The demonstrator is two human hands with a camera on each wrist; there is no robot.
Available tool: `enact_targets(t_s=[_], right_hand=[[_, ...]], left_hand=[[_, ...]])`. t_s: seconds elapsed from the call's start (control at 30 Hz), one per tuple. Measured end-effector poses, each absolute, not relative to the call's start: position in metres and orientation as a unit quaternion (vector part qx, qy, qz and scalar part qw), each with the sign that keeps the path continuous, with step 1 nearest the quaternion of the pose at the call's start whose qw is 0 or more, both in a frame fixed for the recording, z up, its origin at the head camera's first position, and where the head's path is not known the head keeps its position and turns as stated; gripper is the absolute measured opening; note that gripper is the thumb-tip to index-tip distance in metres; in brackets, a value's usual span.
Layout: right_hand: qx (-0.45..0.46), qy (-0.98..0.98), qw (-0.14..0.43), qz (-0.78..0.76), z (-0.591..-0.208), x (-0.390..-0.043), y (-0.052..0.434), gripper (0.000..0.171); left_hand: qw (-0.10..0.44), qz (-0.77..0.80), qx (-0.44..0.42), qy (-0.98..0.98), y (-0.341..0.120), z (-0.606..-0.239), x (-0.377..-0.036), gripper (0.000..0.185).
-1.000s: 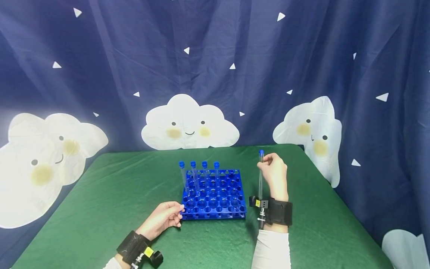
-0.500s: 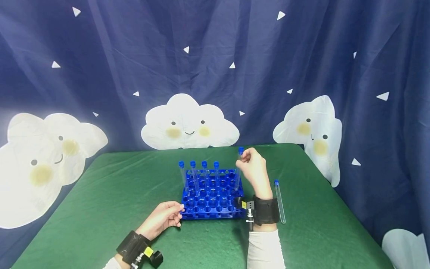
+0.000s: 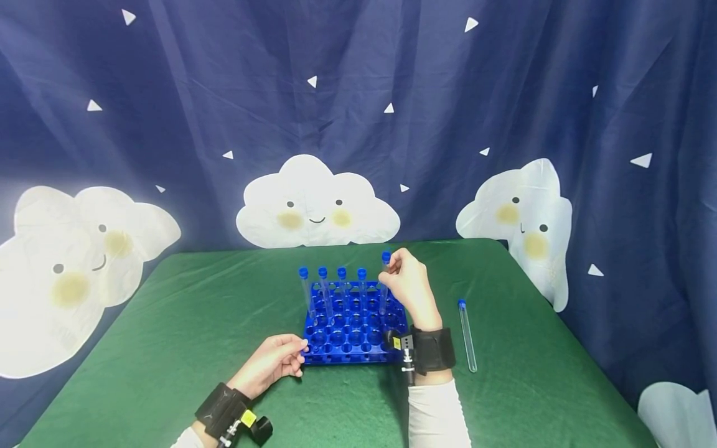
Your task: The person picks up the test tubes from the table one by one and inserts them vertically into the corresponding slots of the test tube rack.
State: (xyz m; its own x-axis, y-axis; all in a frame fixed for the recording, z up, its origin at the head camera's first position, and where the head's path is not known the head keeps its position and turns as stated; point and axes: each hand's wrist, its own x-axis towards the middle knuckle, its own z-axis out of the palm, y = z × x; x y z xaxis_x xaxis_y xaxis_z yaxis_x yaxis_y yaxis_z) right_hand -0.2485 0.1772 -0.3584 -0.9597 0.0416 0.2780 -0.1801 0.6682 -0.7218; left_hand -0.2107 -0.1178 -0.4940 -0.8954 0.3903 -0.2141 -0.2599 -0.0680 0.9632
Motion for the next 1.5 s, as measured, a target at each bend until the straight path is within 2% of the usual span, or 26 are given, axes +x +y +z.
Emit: enact_targets(t_s=[0.57, 1.5], right_hand=[[0.066, -0.925, 0.051, 0.371, -0.360, -0.250, 0.180, 0.015], [0.059, -0.931, 0.017, 0.360, -0.359, -0.247, 0.189, 0.017]], left_hand=[[0.224, 0.732, 0.049, 0.642, -0.117, -0.493, -0.212, 0.016], [0.222, 0.728, 0.049, 0.647, -0.117, -0.494, -0.211, 0.015]])
